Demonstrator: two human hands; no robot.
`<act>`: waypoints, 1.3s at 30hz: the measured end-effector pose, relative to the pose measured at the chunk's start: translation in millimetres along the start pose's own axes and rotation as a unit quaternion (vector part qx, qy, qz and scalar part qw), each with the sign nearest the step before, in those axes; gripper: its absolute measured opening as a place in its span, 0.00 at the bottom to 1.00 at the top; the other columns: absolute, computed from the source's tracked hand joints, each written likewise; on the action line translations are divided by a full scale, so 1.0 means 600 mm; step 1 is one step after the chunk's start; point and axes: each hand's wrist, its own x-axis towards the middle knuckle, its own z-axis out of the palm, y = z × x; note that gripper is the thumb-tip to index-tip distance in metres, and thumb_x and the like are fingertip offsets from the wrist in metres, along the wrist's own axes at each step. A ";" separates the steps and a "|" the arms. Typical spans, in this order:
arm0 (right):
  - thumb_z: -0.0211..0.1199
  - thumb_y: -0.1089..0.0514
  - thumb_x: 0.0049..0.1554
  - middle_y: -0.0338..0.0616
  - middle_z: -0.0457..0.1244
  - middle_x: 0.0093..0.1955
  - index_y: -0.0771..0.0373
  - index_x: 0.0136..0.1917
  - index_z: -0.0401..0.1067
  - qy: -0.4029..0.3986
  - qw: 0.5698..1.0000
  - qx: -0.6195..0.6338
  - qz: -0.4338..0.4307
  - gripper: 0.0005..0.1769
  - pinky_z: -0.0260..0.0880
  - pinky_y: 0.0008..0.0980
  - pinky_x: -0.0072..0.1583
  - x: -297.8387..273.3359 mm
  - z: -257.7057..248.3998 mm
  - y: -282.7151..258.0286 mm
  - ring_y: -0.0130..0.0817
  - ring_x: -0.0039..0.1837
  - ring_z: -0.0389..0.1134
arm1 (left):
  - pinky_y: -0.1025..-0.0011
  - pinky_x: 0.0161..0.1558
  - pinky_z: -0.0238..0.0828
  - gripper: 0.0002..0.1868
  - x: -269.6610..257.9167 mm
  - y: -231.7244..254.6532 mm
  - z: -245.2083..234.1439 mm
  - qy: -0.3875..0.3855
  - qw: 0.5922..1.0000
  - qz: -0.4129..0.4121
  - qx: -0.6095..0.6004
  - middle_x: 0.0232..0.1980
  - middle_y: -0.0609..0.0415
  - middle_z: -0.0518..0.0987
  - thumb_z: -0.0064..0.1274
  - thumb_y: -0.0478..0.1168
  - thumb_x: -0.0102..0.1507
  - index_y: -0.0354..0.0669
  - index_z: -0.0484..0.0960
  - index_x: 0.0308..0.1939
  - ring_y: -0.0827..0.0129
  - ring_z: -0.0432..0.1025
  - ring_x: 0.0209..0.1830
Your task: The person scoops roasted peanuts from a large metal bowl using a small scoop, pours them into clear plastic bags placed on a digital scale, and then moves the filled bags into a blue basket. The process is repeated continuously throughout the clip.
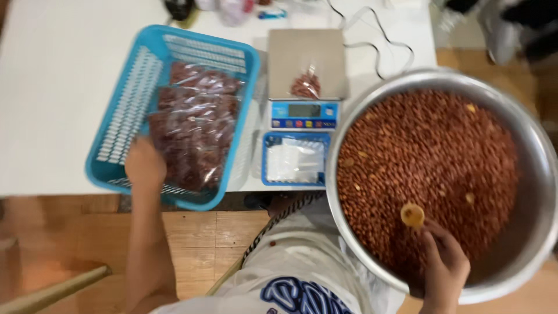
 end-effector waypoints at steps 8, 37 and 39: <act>0.62 0.64 0.67 0.50 0.70 0.61 0.63 0.60 0.78 0.050 0.960 -0.228 -0.157 0.09 0.66 0.40 0.62 0.080 -0.113 0.133 0.43 0.62 0.69 | 0.59 0.44 0.72 0.17 0.019 0.284 -0.049 -0.001 0.962 0.169 -0.217 0.50 0.41 0.81 0.41 0.33 0.67 0.36 0.80 0.56 0.53 0.76 0.45; 0.53 0.68 0.67 0.63 0.68 0.55 0.77 0.55 0.73 -0.012 0.956 0.284 -0.074 0.10 0.69 0.38 0.51 0.064 -0.017 -0.050 0.39 0.51 0.69 | 0.57 0.45 0.84 0.15 -0.155 0.724 -0.212 -0.425 0.377 0.090 -0.818 0.46 0.34 0.85 0.62 0.25 0.60 0.28 0.82 0.50 0.51 0.82 0.44; 0.57 0.66 0.65 0.67 0.64 0.65 0.76 0.54 0.73 0.028 0.962 0.206 -0.177 0.09 0.70 0.44 0.60 0.057 -0.021 -0.089 0.45 0.62 0.68 | 0.62 0.42 0.85 0.16 -0.163 0.735 -0.237 -0.456 0.412 0.103 -0.782 0.46 0.38 0.86 0.64 0.27 0.60 0.28 0.83 0.52 0.58 0.83 0.42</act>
